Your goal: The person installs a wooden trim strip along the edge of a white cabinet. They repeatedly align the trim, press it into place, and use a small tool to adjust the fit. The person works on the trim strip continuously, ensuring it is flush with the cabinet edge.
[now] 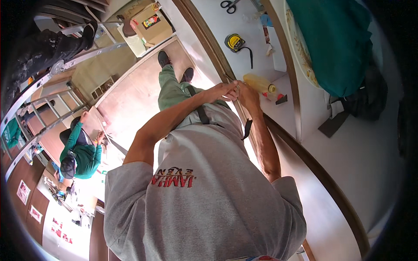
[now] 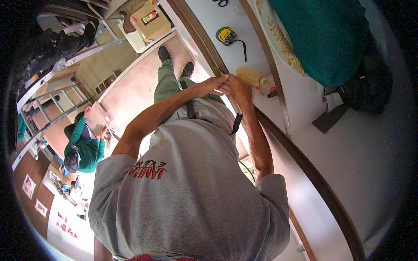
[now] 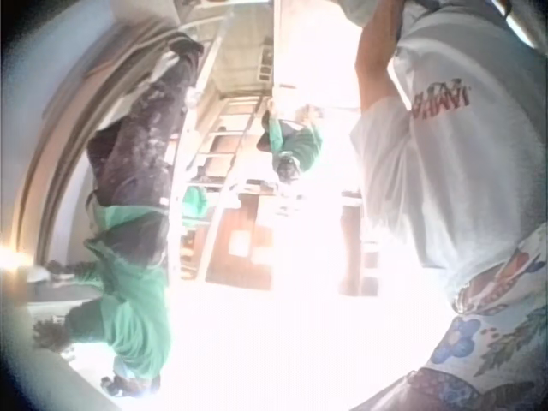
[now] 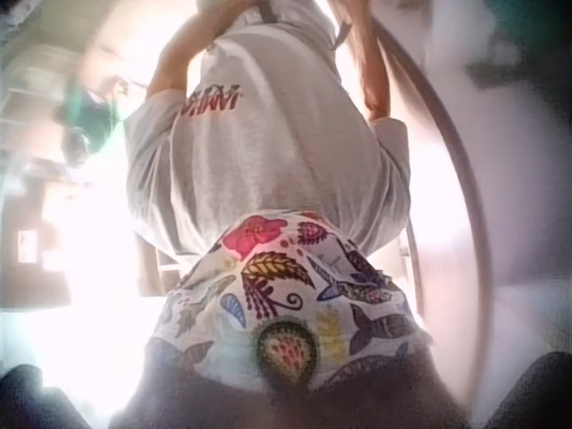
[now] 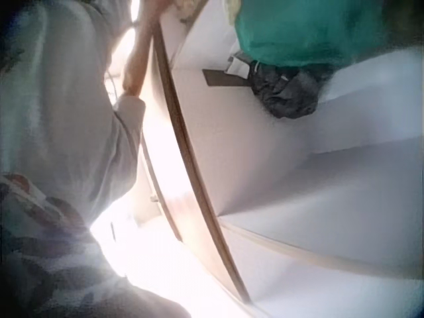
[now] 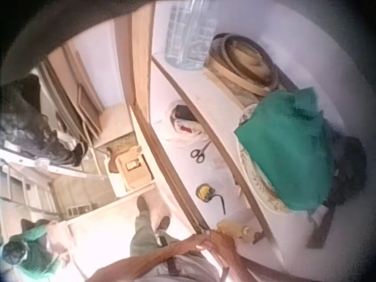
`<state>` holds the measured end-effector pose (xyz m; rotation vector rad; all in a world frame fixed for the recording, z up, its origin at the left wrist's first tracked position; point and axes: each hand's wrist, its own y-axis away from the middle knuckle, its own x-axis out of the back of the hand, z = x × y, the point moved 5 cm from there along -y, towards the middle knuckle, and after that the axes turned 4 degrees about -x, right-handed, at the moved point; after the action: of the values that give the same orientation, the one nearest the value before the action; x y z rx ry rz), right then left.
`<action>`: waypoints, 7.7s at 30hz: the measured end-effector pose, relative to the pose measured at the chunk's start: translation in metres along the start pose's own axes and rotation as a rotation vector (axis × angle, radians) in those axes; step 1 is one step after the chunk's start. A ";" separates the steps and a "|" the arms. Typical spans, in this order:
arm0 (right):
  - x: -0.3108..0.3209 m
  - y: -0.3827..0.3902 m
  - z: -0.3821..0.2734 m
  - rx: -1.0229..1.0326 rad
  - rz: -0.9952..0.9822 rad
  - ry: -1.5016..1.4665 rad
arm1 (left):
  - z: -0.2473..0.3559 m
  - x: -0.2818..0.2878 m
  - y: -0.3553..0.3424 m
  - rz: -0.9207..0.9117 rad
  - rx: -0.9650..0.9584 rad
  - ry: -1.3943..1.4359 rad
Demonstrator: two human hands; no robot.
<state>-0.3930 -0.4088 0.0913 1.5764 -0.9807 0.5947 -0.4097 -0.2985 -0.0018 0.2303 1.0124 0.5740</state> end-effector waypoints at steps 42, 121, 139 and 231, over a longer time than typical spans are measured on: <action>-0.005 -0.016 -0.012 0.047 0.094 -0.135 | 0.013 0.029 -0.009 0.344 -0.242 0.140; -0.023 -0.042 -0.020 0.026 0.105 -0.126 | 0.028 0.050 -0.001 0.443 -0.260 0.053; -0.016 -0.006 -0.003 -0.154 0.110 -0.272 | 0.109 0.070 0.006 0.365 -0.513 -2.069; -0.019 -0.048 -0.014 0.129 0.282 -0.120 | 0.037 0.053 -0.002 0.773 -0.490 0.193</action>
<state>-0.3604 -0.3886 0.0533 1.6135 -1.2901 0.7768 -0.3564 -0.2677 -0.0221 0.1238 0.9166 1.5474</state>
